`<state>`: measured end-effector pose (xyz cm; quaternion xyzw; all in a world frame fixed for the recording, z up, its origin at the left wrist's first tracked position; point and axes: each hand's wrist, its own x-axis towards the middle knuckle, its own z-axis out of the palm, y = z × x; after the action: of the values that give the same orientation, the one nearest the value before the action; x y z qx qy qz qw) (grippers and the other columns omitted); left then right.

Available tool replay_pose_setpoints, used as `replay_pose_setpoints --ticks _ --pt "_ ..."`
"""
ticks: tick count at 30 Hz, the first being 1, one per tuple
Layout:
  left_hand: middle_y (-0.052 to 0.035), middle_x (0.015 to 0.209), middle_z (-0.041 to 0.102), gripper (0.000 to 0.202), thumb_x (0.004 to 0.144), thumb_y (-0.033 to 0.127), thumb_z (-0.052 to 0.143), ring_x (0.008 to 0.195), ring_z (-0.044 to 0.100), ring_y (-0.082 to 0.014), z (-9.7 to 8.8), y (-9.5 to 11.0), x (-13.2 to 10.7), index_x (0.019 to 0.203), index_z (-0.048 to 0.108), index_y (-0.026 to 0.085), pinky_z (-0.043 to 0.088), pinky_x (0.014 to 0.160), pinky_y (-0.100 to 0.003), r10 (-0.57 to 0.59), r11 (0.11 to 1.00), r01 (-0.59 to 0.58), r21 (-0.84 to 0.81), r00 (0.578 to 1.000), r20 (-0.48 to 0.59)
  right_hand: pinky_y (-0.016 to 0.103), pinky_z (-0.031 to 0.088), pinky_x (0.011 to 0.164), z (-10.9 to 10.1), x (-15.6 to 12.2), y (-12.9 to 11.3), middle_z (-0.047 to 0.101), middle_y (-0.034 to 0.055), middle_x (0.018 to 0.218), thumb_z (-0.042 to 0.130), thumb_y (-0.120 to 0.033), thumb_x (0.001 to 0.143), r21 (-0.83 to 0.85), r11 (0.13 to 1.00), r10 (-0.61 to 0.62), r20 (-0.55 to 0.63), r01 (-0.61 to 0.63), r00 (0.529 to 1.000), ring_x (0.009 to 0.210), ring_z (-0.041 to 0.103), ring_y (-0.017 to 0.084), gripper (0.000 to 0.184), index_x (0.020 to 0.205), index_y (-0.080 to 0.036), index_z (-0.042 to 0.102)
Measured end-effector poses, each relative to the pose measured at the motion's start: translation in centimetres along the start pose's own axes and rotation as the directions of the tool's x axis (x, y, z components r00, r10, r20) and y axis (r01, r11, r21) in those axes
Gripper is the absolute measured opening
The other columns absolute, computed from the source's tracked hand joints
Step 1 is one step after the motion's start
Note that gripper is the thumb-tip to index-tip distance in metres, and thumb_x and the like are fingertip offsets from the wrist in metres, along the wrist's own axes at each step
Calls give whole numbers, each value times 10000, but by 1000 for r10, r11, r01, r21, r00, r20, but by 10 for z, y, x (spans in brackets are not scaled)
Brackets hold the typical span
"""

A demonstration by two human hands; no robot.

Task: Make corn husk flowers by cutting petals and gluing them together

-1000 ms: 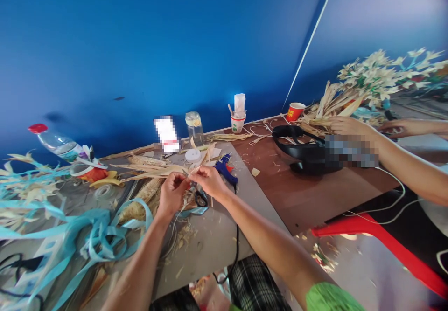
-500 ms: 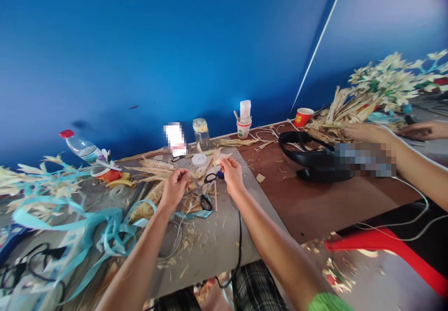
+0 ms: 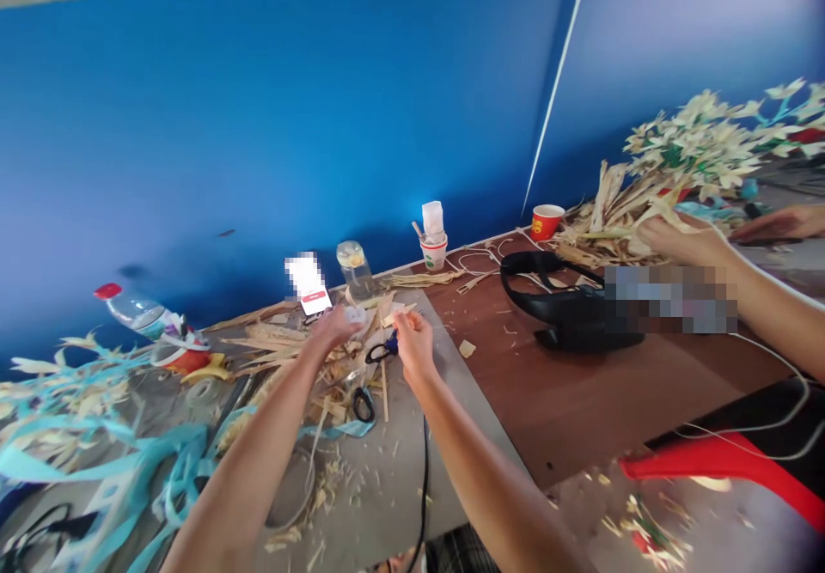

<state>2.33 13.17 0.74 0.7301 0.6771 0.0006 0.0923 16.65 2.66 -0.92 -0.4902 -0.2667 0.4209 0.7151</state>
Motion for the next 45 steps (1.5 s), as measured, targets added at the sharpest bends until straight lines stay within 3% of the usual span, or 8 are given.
replay_pose_setpoints --ticks 6,14,17,19,21,26,32,45 --pt "-152 1040 678 429 646 491 643 954 640 -318 1 5 9 962 631 201 465 767 -374 85 995 -88 36 993 76 235 224 478 -2 5 2 262 -67 510 515 -418 726 -37 999 10 -2 -11 1000 501 262 91 310 552 -215 356" --pt "-202 1187 606 663 646 571 632 1084 573 -365 1 -3 0 1163 575 161 436 861 -422 56 998 -57 14 998 12 234 223 483 -5 3 -2 260 -68 517 523 -391 723 -79 997 0 14 2 1000 501 243 85 301 543 -211 363" --pt "-155 1199 608 463 787 475 524 1087 575 -285 -11 -11 -11 1110 620 157 418 895 -340 138 984 -153 -86 977 -160 234 225 485 -6 4 -1 268 -70 516 537 -391 716 -98 995 6 7 -5 1000 500 244 82 308 547 -212 351" --pt "-112 1152 640 328 827 351 478 989 609 -221 -22 -18 -23 1030 658 166 419 869 -290 184 946 -267 -182 909 -375 234 220 483 -6 4 1 283 -72 515 540 -401 716 -94 996 13 18 -11 1000 496 242 79 311 554 -211 354" --pt "-75 1012 688 286 842 309 441 910 615 -197 -32 -23 -35 919 685 181 420 821 -271 206 920 -326 -215 872 -443 232 222 484 -5 5 3 292 -73 510 544 -410 717 -98 995 10 30 -7 999 495 248 78 318 556 -210 356" --pt "-43 809 698 261 804 362 495 764 604 -195 -31 -18 -39 822 703 206 398 685 -270 139 958 -194 -213 959 -248 229 223 474 -5 4 5 285 -77 499 545 -414 715 -100 995 4 18 -2 1000 483 245 75 330 553 -214 340" --pt "-49 703 678 197 728 351 592 704 622 -204 -6 1 -1 720 707 191 394 616 -273 52 979 -55 -195 998 -19 228 211 460 -5 6 6 271 -80 499 529 -390 715 -99 995 -9 13 10 1000 473 241 74 277 562 -205 390" --pt "-120 879 703 236 757 310 538 825 639 -241 22 9 27 825 690 142 418 667 -284 24 979 -40 -198 996 -87 232 219 489 -4 8 2 229 -75 514 531 -387 715 -49 999 7 26 -6 1000 496 224 80 339 537 -220 296"
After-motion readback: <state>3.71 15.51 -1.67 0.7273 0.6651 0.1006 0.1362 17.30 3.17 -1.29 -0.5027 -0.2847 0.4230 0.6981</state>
